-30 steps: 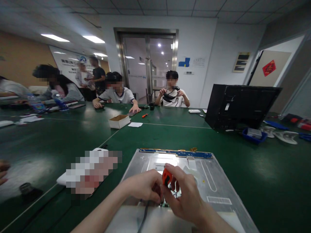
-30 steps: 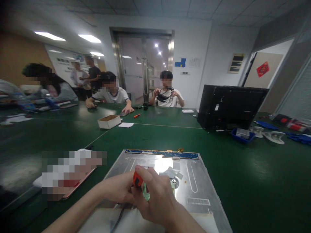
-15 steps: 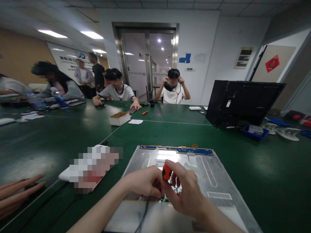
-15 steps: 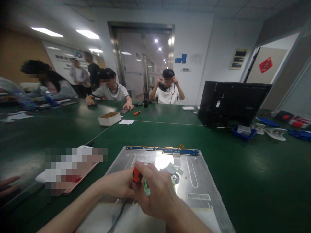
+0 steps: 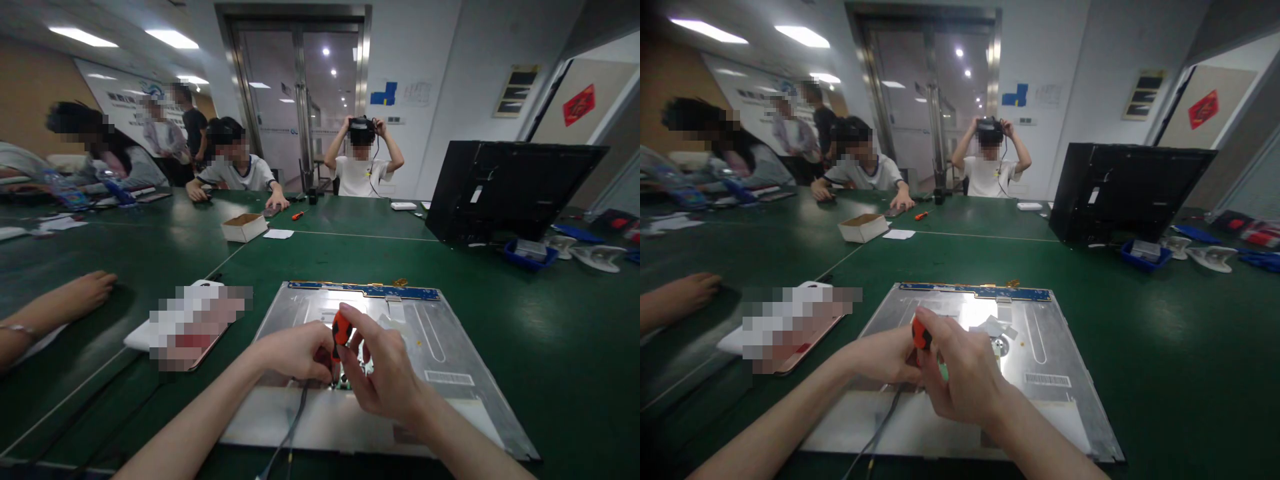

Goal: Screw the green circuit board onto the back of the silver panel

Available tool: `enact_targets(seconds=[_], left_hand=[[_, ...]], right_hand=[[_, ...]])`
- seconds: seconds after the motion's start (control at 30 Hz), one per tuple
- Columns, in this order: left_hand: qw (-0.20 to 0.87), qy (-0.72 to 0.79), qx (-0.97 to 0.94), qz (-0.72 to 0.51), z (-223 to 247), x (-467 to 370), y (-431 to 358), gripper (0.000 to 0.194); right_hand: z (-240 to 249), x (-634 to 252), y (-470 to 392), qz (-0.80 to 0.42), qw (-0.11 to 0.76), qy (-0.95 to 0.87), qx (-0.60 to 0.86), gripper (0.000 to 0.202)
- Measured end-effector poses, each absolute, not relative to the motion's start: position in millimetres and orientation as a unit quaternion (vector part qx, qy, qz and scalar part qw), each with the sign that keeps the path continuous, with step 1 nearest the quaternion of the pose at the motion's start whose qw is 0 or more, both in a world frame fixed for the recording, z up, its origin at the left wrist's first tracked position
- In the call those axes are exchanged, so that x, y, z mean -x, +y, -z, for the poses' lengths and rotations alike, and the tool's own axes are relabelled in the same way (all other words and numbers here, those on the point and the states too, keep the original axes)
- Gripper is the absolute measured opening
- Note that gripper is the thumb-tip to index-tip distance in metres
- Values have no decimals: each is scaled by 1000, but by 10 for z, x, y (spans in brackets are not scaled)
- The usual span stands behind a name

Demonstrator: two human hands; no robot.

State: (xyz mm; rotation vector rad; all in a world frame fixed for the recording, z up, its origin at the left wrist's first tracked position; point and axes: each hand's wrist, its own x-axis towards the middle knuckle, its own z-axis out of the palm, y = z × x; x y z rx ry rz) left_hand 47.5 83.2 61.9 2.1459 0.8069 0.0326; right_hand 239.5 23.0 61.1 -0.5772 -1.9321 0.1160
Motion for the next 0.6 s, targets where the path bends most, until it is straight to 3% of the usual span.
enact_targets(seconds=[0.6], left_hand=[[411,320,-853,-15,-652,-478,833,7]], right_hand=[[-605,-2377,223,-38,544,-799,256,49]])
